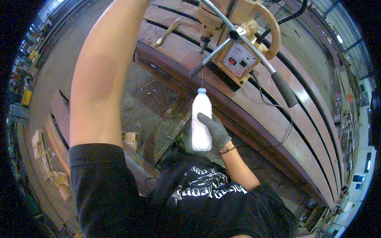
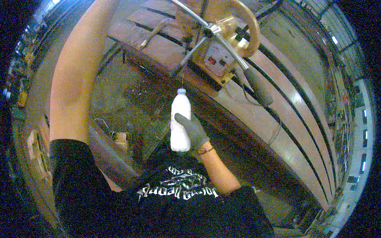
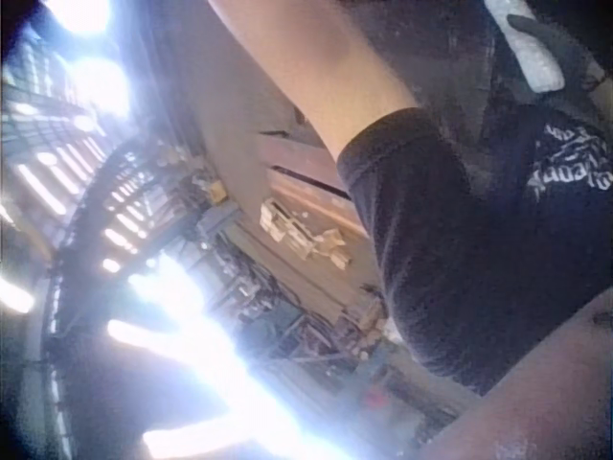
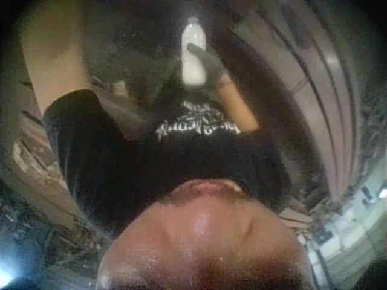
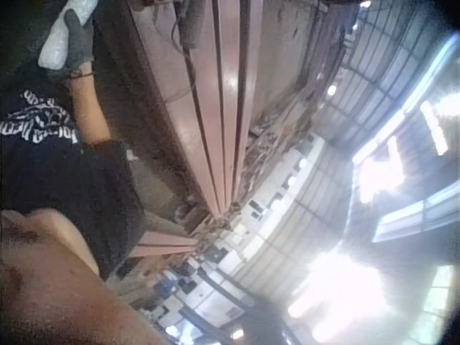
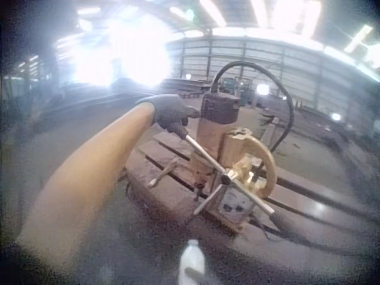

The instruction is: The person operates a drill press on a long metal beam, repeatedly applying liquid from a white bottle to the drilling area and adjusting the machine's handle. The person wears gloves and continues drilling along the beam's length.

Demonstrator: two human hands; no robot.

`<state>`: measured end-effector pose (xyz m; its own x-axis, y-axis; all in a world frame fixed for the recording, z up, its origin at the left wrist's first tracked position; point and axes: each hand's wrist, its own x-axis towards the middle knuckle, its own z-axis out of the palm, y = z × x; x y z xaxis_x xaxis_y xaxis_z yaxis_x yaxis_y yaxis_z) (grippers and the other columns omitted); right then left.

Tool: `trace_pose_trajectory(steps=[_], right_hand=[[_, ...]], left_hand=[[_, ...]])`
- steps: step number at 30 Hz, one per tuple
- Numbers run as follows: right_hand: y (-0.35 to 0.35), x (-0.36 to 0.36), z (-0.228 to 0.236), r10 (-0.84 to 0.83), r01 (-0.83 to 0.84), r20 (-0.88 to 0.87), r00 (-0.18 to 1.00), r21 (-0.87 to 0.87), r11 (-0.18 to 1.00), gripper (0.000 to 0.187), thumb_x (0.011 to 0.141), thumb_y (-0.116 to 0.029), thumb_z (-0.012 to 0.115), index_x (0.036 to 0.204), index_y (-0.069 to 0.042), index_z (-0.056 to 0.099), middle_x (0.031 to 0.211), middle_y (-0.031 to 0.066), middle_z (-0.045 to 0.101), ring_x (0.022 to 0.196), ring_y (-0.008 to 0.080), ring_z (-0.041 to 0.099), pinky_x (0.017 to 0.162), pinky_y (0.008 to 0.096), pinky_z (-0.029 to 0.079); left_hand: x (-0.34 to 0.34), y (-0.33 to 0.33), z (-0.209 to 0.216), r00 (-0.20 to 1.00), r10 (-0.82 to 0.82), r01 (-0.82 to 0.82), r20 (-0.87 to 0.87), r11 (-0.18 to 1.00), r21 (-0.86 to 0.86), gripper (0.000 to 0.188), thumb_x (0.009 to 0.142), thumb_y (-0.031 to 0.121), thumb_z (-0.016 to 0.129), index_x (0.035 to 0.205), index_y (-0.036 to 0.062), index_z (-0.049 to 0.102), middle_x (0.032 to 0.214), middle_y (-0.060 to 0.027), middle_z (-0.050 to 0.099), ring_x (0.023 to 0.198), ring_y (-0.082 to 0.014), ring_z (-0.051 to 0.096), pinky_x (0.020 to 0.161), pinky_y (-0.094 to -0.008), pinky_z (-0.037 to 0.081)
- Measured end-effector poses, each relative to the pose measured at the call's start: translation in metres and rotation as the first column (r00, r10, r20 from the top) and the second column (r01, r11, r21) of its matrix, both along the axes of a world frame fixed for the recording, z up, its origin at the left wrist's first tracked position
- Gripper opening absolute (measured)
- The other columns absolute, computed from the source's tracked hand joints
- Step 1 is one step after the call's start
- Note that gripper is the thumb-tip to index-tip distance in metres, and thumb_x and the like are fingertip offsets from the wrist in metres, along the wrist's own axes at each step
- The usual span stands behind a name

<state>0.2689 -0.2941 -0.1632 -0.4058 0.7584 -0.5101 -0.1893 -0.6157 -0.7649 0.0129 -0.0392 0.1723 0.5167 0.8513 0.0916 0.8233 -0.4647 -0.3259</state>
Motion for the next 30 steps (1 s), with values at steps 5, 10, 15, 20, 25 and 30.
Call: trace_pose_trajectory(steps=[5, 10, 15, 20, 25, 30], right_hand=[[-0.004, -0.006, 0.018, -0.051, 0.054, 0.034, 0.998, -0.092, 0.994, 0.036, 0.098, -0.032, 0.069, 0.122, -0.007, 0.061, 0.092, 0.0059, 0.070, 0.073, 0.0192, 0.067, 0.065, 0.0349, 0.058], [0.000, 0.001, -0.004, -0.020, 0.017, -0.027, 0.999, -0.093, 0.996, 0.048, 0.095, -0.035, 0.074, 0.129, -0.005, 0.060, 0.101, 0.0057, 0.070, 0.080, 0.0173, 0.069, 0.069, 0.0341, 0.060], [0.006, 0.003, -0.010, 0.013, -0.013, -0.004, 1.000, 0.009, 1.000, 0.044, 0.096, -0.034, 0.073, 0.127, -0.005, 0.060, 0.099, 0.0055, 0.070, 0.078, 0.0167, 0.068, 0.068, 0.0329, 0.059], [0.005, 0.003, -0.009, -0.025, 0.024, -0.045, 0.999, -0.042, 0.999, 0.042, 0.096, -0.035, 0.073, 0.123, -0.005, 0.061, 0.096, 0.0057, 0.070, 0.075, 0.0174, 0.068, 0.066, 0.0337, 0.059], [0.004, 0.001, -0.007, -0.051, 0.048, -0.052, 0.997, -0.065, 0.997, 0.037, 0.096, -0.034, 0.072, 0.118, -0.006, 0.063, 0.093, 0.0071, 0.072, 0.074, 0.0192, 0.069, 0.065, 0.0357, 0.059], [0.004, 0.004, -0.006, -0.046, 0.041, -0.043, 0.998, -0.112, 0.993, 0.038, 0.097, -0.033, 0.072, 0.120, -0.005, 0.062, 0.095, 0.0074, 0.071, 0.076, 0.0197, 0.070, 0.068, 0.0364, 0.060]], left_hand=[[-0.002, -0.015, 0.007, 0.983, -0.067, 0.097, 0.169, 0.979, -0.179, 0.058, 0.091, 0.040, 0.076, 0.137, 0.0098, 0.056, 0.105, -0.0102, 0.078, 0.070, -0.0256, 0.074, 0.064, -0.0375, 0.061], [-0.016, 0.021, -0.008, 0.999, -0.006, 0.009, 0.042, 0.997, -0.073, 0.060, 0.093, 0.035, 0.075, 0.144, 0.0100, 0.054, 0.099, -0.0091, 0.078, 0.067, -0.0203, 0.071, 0.060, -0.0337, 0.059], [-0.012, 0.027, -0.005, 0.770, 0.457, -0.265, 0.445, 0.864, -0.429, 0.054, 0.096, 0.029, 0.073, 0.143, 0.0075, 0.057, 0.094, -0.0096, 0.078, 0.069, -0.0181, 0.069, 0.058, -0.0311, 0.057], [0.002, -0.005, 0.000, 0.846, 0.312, -0.173, 0.432, 0.928, -0.330, 0.043, 0.103, 0.034, 0.063, 0.129, -0.0010, 0.066, 0.089, -0.0098, 0.076, 0.068, -0.0148, 0.066, 0.056, -0.0287, 0.054], [-0.006, -0.004, 0.007, 0.802, 0.341, -0.110, 0.490, 0.891, -0.440, 0.048, 0.105, 0.041, 0.057, 0.122, -0.0026, 0.069, 0.089, -0.0076, 0.076, 0.061, -0.0147, 0.063, 0.054, -0.0275, 0.052], [-0.008, -0.001, -0.003, 0.841, 0.266, -0.124, 0.472, 0.943, -0.309, 0.051, 0.104, 0.045, 0.058, 0.118, -0.0021, 0.071, 0.081, -0.0057, 0.076, 0.059, -0.0165, 0.064, 0.054, -0.0279, 0.052]])
